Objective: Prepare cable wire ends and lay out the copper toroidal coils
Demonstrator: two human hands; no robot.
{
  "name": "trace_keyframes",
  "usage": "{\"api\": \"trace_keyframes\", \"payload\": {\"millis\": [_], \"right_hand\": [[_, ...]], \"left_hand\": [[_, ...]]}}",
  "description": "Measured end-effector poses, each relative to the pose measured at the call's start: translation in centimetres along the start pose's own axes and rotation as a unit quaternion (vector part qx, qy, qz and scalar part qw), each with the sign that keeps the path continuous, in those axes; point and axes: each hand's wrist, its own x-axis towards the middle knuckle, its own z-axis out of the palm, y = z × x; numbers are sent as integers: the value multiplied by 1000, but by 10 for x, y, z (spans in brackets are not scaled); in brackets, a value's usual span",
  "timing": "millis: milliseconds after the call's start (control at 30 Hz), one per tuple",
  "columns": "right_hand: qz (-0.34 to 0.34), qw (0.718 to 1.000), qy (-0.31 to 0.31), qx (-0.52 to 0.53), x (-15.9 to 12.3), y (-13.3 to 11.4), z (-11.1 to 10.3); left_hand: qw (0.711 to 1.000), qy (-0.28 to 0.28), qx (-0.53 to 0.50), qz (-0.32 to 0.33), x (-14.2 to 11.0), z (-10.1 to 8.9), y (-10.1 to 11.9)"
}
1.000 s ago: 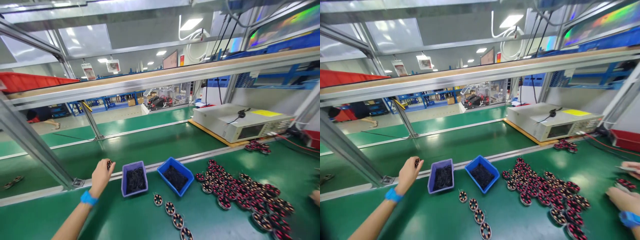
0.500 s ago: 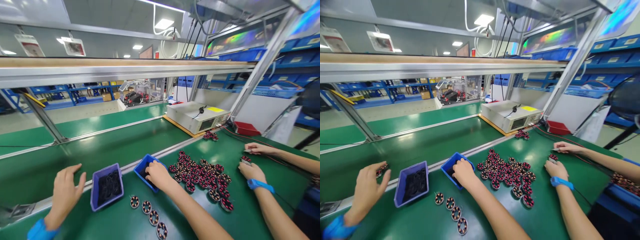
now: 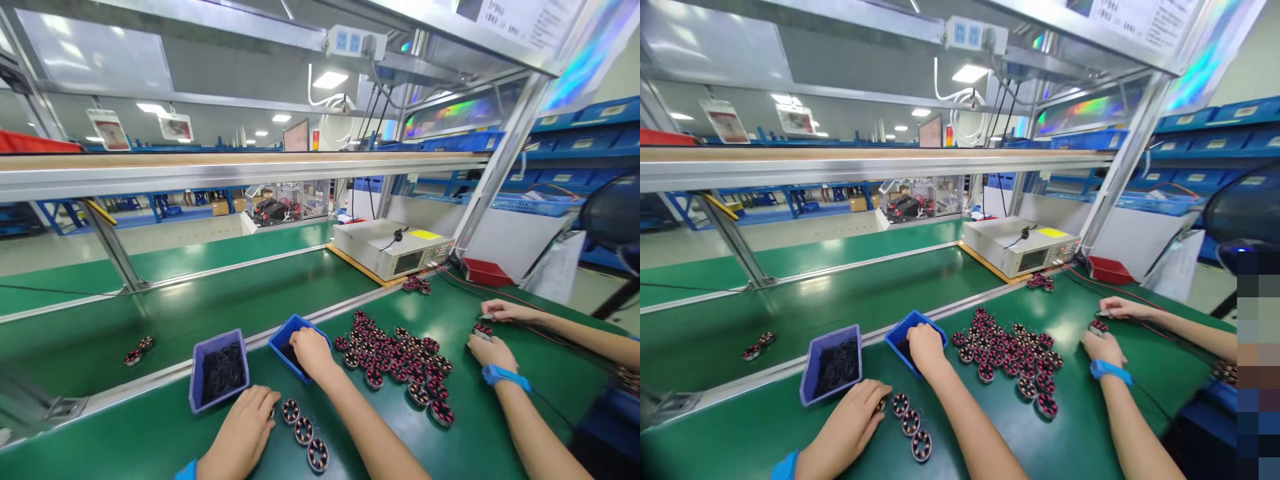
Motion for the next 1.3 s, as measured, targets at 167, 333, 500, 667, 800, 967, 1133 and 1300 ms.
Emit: {"api": "trace_keyframes", "payload": {"millis": [167, 333, 500, 667, 800, 967, 1133, 1300], "right_hand": [[25, 996, 52, 65, -1, 2, 6], [21, 979, 130, 158, -29, 12, -2], [-37, 957, 149, 248, -102, 2, -2], [-44, 893, 63, 444, -163, -20, 42], [-58, 897, 53, 436, -179, -21, 80], [-112, 910, 43, 396, -181, -19, 95], [-126, 914, 46, 383, -177, -30, 86], [-79, 907, 66, 409, -171, -33, 81]], "left_hand": [[993, -6, -71, -92, -36, -1, 8], [983, -32, -171, -51, -72, -29, 7], [973, -81, -187, 106, -67, -51, 6], [990, -24, -141, 9, -61, -19, 19], [985, 28, -166, -46, -74, -1, 30], [981, 12, -192, -22, -84, -6, 35], [984, 9, -176, -16, -84, -5, 34], [984, 15, -175, 6, -83, -2, 31]]}}
